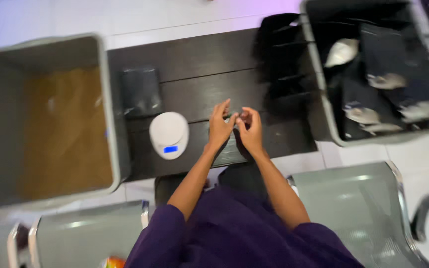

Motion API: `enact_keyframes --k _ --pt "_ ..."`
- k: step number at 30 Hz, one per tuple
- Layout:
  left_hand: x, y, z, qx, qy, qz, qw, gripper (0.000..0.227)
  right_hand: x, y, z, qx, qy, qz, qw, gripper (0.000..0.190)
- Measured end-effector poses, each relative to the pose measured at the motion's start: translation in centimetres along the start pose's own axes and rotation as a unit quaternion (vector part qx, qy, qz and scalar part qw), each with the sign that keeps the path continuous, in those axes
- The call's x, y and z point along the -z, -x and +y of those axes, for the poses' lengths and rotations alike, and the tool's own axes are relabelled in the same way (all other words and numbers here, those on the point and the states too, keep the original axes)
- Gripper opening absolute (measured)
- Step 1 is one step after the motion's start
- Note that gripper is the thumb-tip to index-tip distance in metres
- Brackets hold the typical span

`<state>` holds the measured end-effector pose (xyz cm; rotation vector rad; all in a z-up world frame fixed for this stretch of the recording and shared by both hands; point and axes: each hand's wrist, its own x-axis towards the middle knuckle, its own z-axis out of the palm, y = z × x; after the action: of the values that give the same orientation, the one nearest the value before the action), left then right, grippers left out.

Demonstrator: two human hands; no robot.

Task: The person scoops a brown granular substance from a large bin into black pouches using a plastic bottle as a scoop. They place each pouch on a digital scale, adjust the contents, and then fold the top of the pouch closed before setting it aside.

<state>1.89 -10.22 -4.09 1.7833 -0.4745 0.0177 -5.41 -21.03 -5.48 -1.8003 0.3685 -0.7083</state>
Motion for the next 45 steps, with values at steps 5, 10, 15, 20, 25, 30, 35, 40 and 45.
enact_keyframes --k 5,10,15,20,25,30,35,40,45 --pt "11.3 1.7 0.5 0.021 -0.009 0.148 0.989 0.050 -9.4 -2.5 -7.2 0.144 0.041 -0.143 0.978 0.034" --pt "18.6 5.1 -0.6 0.047 0.018 0.241 0.969 0.044 -20.1 -5.1 -8.9 0.226 0.071 -0.304 0.923 0.037" --pt "22.3 8.9 -1.1 0.122 0.054 0.277 0.952 0.037 -28.6 -6.6 -8.6 0.303 0.264 -0.418 0.814 0.062" --pt "25.2 11.8 -0.5 0.176 0.081 0.265 0.945 0.036 -30.7 -6.8 -8.3 0.313 0.355 -0.462 0.750 0.079" --pt "25.2 11.9 -1.2 0.197 0.105 0.259 0.940 0.034 -30.0 -7.7 -9.4 0.261 0.316 -0.510 0.756 0.073" --pt "24.6 11.2 -1.1 0.159 0.125 0.252 0.946 0.032 -28.7 -7.6 -8.6 0.378 0.270 -0.384 0.798 0.028" --pt "24.1 10.6 -0.8 0.153 0.137 0.248 0.947 0.033 -24.0 -9.9 -10.2 0.536 0.230 -0.173 0.793 0.020" --pt "22.9 8.7 1.9 0.154 0.341 0.216 0.902 0.038 -14.6 -7.1 -15.7 0.589 0.195 -0.053 0.782 0.025" --pt "21.1 5.8 1.1 0.341 0.527 0.132 0.768 0.085 -9.5 1.5 -14.7 0.655 0.051 -0.213 0.723 0.012"
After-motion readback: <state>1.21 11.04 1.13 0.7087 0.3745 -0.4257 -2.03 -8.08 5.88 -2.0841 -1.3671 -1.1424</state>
